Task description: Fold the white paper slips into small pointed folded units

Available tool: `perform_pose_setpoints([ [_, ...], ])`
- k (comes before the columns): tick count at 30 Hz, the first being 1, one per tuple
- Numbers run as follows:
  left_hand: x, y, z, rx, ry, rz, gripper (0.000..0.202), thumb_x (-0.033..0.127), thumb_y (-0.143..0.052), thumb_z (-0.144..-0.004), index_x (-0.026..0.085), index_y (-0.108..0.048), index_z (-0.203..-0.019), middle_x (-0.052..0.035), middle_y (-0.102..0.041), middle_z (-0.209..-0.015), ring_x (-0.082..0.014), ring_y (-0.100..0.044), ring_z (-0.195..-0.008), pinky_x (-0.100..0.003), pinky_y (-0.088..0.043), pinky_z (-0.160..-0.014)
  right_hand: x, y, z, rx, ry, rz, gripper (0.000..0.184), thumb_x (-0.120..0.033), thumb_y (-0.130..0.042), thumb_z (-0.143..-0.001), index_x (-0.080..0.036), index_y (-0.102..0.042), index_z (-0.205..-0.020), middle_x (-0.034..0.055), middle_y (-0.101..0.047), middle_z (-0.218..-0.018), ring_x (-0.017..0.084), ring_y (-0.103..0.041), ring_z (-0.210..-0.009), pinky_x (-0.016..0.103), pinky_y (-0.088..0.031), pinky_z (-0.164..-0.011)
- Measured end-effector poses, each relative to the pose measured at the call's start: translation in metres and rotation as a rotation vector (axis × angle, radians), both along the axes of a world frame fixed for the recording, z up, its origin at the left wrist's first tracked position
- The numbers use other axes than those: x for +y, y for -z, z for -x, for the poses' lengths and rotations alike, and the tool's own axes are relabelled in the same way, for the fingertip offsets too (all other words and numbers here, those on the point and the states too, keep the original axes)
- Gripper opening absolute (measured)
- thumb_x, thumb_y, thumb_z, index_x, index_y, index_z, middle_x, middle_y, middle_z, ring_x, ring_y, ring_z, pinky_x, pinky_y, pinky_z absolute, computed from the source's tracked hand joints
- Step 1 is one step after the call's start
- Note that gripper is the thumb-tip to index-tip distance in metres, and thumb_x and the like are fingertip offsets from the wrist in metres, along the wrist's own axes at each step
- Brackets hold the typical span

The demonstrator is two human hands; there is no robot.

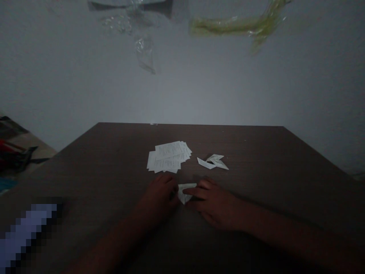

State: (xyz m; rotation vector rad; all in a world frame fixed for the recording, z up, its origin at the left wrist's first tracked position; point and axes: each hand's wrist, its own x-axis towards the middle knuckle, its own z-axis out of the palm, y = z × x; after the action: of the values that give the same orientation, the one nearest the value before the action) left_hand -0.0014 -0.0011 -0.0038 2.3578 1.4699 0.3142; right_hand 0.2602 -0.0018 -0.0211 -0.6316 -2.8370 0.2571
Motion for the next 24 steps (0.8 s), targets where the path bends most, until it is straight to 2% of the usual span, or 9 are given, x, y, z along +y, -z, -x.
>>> perform_pose_setpoints([
  [3, 0.008, 0.001, 0.008, -0.042, 0.019, -0.005, 0.017, 0.004, -0.065, -0.093, 0.020, -0.070, -0.093, -0.0096, -0.076, -0.116, -0.0306, -0.072, -0.112, -0.046, -0.060, -0.101, 0.000, 0.000, 0.000, 0.017, -0.009, -0.005, 0.040, -0.012, -0.068, -0.101, -0.021, -0.078, -0.139, 0.0115, -0.073, -0.159, 0.032, -0.064, -0.118, 0.051, -0.054, -0.102],
  [6, 0.012, 0.000, 0.013, -0.002, 0.007, -0.006, 0.018, 0.003, -0.064, -0.093, 0.020, -0.070, -0.093, -0.0095, -0.076, -0.115, -0.0304, -0.073, -0.110, -0.045, -0.060, -0.099, 0.001, 0.001, 0.000, 0.020, 0.004, -0.008, 0.042, -0.012, -0.069, -0.101, -0.024, -0.078, -0.141, 0.0103, -0.073, -0.158, 0.032, -0.064, -0.119, 0.051, -0.052, -0.104],
  [10, 0.003, -0.003, 0.005, 0.101, -0.027, -0.041, 0.014, 0.011, -0.072, -0.093, 0.020, -0.073, -0.103, -0.0119, -0.076, -0.125, -0.0369, -0.070, -0.119, -0.055, -0.057, -0.104, 0.001, 0.001, 0.001, 0.004, 0.010, 0.013, 0.042, -0.012, -0.069, -0.100, -0.024, -0.078, -0.139, 0.0077, -0.071, -0.161, 0.032, -0.063, -0.121, 0.051, -0.051, -0.106],
  [14, -0.011, -0.002, -0.008, 0.088, 0.004, 0.000, 0.019, 0.016, -0.077, -0.091, 0.020, -0.073, -0.109, -0.0132, -0.075, -0.129, -0.0418, -0.067, -0.126, -0.063, -0.054, -0.107, 0.002, 0.001, 0.001, 0.022, 0.000, 0.056, 0.043, -0.011, -0.067, -0.099, -0.023, -0.078, -0.139, 0.0081, -0.072, -0.160, 0.031, -0.061, -0.116, 0.050, -0.051, -0.102],
  [18, -0.009, 0.001, -0.006, 0.080, -0.020, -0.007, 0.020, 0.013, -0.075, -0.090, 0.020, -0.072, -0.108, -0.0126, -0.075, -0.130, -0.0392, -0.067, -0.122, -0.059, -0.054, -0.104, 0.002, 0.002, 0.000, 0.043, 0.000, 0.076, 0.044, -0.010, -0.066, -0.100, -0.023, -0.078, -0.141, 0.0095, -0.072, -0.159, 0.031, -0.061, -0.119, 0.050, -0.051, -0.102],
  [24, 0.014, -0.002, 0.017, 0.110, -0.162, -0.105, 0.008, 0.015, -0.070, -0.095, 0.021, -0.070, -0.101, -0.0121, -0.076, -0.121, -0.0369, -0.068, -0.116, -0.055, -0.053, -0.102, 0.003, 0.003, -0.001, 0.036, 0.005, 0.062, 0.044, -0.011, -0.066, -0.103, -0.024, -0.078, -0.143, 0.0094, -0.071, -0.162, 0.031, -0.063, -0.120, 0.052, -0.052, -0.105],
])
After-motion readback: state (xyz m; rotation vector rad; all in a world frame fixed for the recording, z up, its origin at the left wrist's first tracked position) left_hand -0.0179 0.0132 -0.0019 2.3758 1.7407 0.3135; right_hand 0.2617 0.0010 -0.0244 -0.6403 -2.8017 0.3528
